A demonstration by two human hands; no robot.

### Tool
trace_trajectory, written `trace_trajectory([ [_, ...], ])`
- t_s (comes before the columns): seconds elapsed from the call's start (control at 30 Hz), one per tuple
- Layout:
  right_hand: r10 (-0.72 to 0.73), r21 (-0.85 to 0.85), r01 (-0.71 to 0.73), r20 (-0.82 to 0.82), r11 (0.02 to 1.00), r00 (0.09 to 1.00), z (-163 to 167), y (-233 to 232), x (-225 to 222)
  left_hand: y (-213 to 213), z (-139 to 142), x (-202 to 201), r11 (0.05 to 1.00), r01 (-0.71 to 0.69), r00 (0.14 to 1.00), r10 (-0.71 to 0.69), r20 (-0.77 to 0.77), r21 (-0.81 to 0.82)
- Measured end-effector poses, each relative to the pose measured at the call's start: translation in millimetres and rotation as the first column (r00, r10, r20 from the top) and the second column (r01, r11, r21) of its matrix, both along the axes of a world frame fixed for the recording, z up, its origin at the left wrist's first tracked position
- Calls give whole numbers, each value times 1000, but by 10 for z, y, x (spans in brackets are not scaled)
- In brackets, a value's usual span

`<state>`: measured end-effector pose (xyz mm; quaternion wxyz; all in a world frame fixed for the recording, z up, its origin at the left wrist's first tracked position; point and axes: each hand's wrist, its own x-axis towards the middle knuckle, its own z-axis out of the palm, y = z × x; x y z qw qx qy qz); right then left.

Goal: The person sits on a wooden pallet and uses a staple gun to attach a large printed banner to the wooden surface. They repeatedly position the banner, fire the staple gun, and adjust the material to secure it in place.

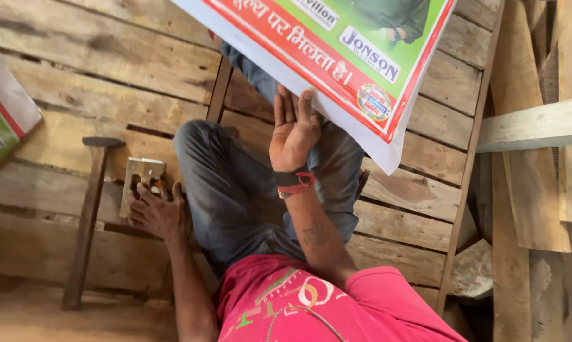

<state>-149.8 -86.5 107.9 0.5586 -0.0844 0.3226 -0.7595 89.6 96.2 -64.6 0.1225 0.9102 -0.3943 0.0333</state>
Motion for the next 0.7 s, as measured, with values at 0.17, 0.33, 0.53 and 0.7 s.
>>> trace_trajectory([
  [0.17,4,20,-5,49,1000,999,-42,50,-23,-40,88,70,992,-11,997,21,-77,127],
  [0.33,-51,58,49,22,997,998,-118,-8,3,-177,-2,232,970,-55,996,70,-56,237],
  [0.53,-77,86,72,63,994,995,-146,1,62,-237,-1,329,965,-41,996,61,-67,260],
  [0.7,-119,89,111,95,990,988,-174,15,91,-251,28,352,974,15,999,-23,34,224],
])
